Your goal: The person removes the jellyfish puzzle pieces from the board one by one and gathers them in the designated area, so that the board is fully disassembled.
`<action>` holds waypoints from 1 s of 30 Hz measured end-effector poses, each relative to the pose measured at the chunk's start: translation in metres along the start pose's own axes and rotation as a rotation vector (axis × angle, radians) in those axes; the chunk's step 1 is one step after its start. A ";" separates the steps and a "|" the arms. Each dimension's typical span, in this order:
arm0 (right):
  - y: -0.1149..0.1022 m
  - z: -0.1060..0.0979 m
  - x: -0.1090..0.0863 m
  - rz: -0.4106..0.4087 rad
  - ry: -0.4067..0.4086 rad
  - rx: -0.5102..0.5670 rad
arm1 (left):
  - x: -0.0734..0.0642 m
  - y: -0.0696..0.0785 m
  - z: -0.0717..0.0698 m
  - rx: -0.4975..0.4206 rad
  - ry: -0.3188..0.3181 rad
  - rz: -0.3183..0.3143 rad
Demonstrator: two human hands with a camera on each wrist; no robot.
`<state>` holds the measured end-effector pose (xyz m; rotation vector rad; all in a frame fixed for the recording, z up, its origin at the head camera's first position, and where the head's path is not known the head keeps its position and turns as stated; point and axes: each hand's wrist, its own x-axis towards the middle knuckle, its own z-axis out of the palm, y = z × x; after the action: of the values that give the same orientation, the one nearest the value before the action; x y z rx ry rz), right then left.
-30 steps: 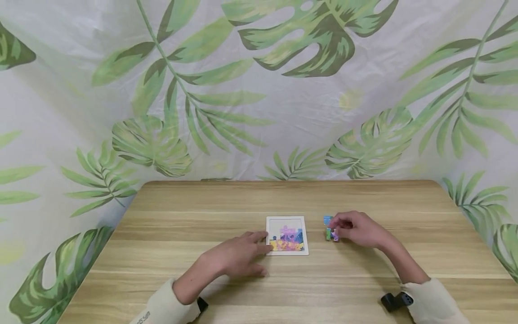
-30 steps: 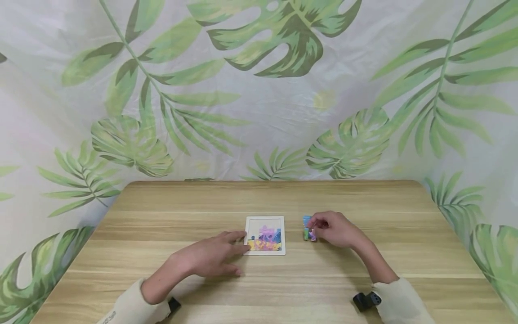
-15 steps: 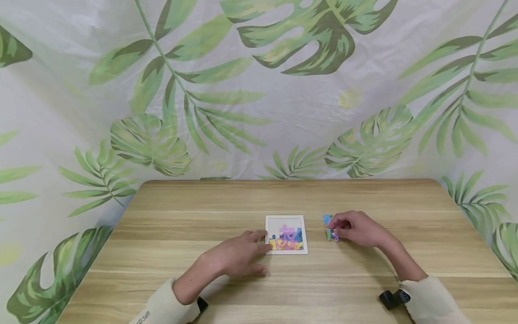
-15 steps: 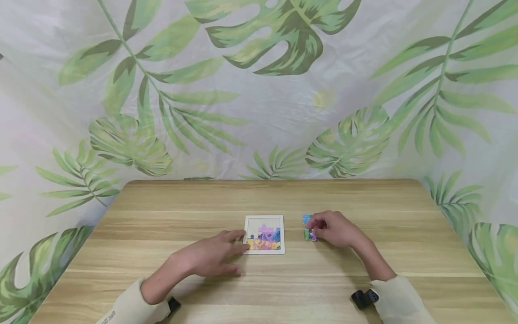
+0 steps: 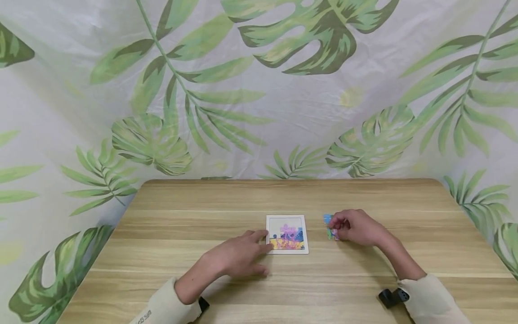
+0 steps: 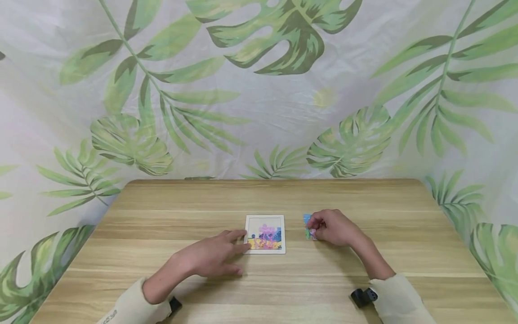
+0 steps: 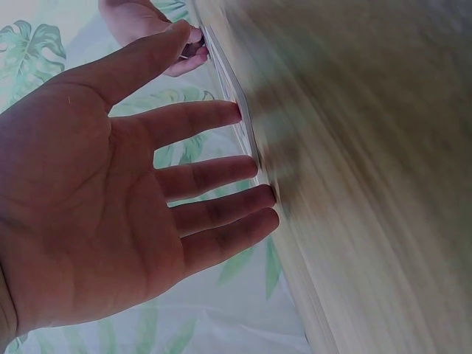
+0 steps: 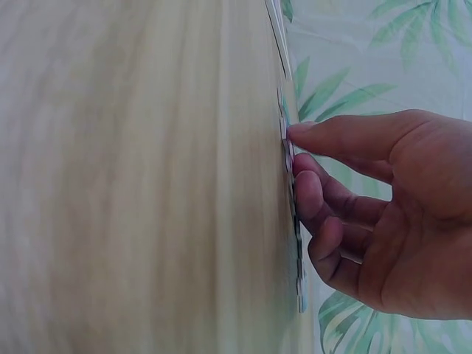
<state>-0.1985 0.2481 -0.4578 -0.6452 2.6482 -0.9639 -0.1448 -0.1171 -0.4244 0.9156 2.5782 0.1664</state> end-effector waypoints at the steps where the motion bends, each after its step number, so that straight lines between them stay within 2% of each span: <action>1: 0.000 0.000 0.000 -0.001 -0.002 0.006 | 0.000 0.000 0.000 -0.001 -0.003 0.000; 13: -0.001 -0.001 0.000 0.013 -0.001 0.003 | 0.002 0.002 -0.001 0.000 -0.017 0.000; 19: -0.011 0.001 0.006 0.008 0.003 -0.012 | 0.002 0.004 -0.002 0.007 -0.021 -0.001; 30: -0.038 0.019 0.030 -0.095 -0.017 -0.017 | 0.003 0.007 -0.001 0.009 -0.015 0.001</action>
<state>-0.2052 0.1975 -0.4497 -0.7862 2.6347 -0.9579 -0.1430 -0.1100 -0.4228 0.9178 2.5673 0.1479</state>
